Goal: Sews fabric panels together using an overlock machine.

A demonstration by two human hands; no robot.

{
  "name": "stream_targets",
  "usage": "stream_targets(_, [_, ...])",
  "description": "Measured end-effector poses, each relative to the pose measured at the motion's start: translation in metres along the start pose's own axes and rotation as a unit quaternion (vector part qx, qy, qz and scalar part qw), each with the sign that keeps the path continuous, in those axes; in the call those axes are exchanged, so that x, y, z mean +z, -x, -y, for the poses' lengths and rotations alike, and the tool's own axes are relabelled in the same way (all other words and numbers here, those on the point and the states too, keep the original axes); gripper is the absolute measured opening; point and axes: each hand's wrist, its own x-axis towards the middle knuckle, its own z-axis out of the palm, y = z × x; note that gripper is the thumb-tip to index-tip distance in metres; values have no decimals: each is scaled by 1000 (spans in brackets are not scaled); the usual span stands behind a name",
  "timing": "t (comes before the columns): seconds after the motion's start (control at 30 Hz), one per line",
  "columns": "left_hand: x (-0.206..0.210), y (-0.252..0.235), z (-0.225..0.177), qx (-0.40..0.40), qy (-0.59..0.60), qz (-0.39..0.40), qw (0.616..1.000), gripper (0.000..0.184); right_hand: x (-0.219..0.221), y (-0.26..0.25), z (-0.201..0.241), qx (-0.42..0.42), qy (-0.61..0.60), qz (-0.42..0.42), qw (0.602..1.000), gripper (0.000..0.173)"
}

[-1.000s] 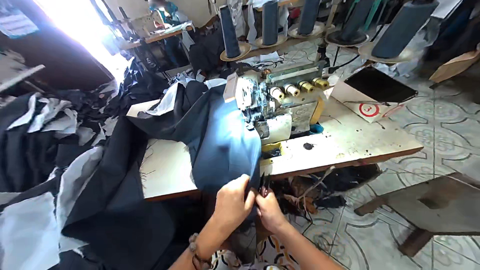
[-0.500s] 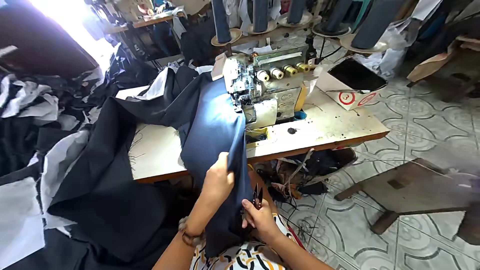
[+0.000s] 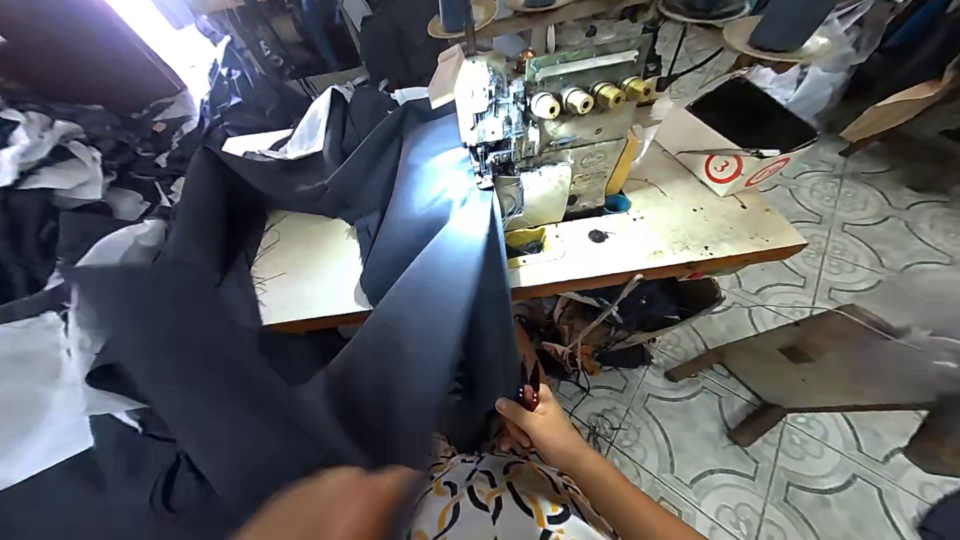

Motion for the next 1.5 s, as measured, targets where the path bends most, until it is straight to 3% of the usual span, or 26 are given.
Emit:
stream_targets(0.07, [34, -4, -24, 46, 67, 133, 988, 17, 5, 10, 4, 15, -21, 0, 1000, 22])
stream_targets(0.1, [53, -3, -28, 62, 97, 158, 981, 19, 5, 15, 7, 15, -26, -4, 1000, 24])
stream_targets(0.23, [96, 11, -22, 111, 152, 168, 968, 22, -5, 29, 8, -18, -2, -16, 1000, 19])
stream_targets(0.37, [101, 11, -23, 136, 144, 149, 969, 23, -9, 35, 8, -35, 35, -28, 998, 16])
stream_targets(0.5, [110, 5, -27, 132, 121, 230, 957, 33, -5, 39, 8, -77, 46, -41, 995, 21])
stream_targets(0.63, [129, -2, -28, 142, 110, 258, 949, 29, -7, 44, 6, -103, 110, -38, 988, 26])
stream_targets(0.7, [131, -9, -27, 144, 140, 302, 932, 23, -8, 44, 6, -110, 144, -37, 983, 11])
stream_targets(0.8, [119, -42, -9, 140, 196, 402, 883, 26, -10, 45, 7, -77, 163, -35, 983, 9])
stream_targets(0.83, [113, -62, 1, 144, 177, 378, 897, 26, -9, 45, 9, -73, 164, -37, 983, 9])
stream_targets(0.9, [107, -116, 26, 152, 82, 191, 966, 31, -6, 42, 12, -73, 184, -46, 979, 10])
stream_targets(0.97, [99, -183, 57, 106, -32, 65, 992, 53, -5, 34, 14, -87, 207, -56, 973, 10])
stream_targets(1.0, [95, -212, 75, 63, -76, 67, 993, 65, -6, 28, 14, -96, 210, -57, 971, 11])
stream_targets(1.07, [84, -260, 102, -43, -124, 184, 974, 90, -12, 12, 15, -105, 208, -61, 971, 11])
stream_targets(1.13, [81, -295, 114, -98, -148, 276, 944, 111, -17, -6, 17, -99, 199, -66, 973, 11])
stream_targets(1.27, [87, -331, 128, -143, -145, 317, 926, 135, -20, -38, 21, -69, 157, -81, 982, 16])
stream_targets(1.37, [87, -356, 135, -183, -141, 330, 915, 140, -21, -59, 25, -62, 138, -86, 985, 19])
stream_targets(1.5, [46, -364, 88, -229, -157, 314, 908, 107, -23, -87, 35, -75, 140, -79, 984, 18])
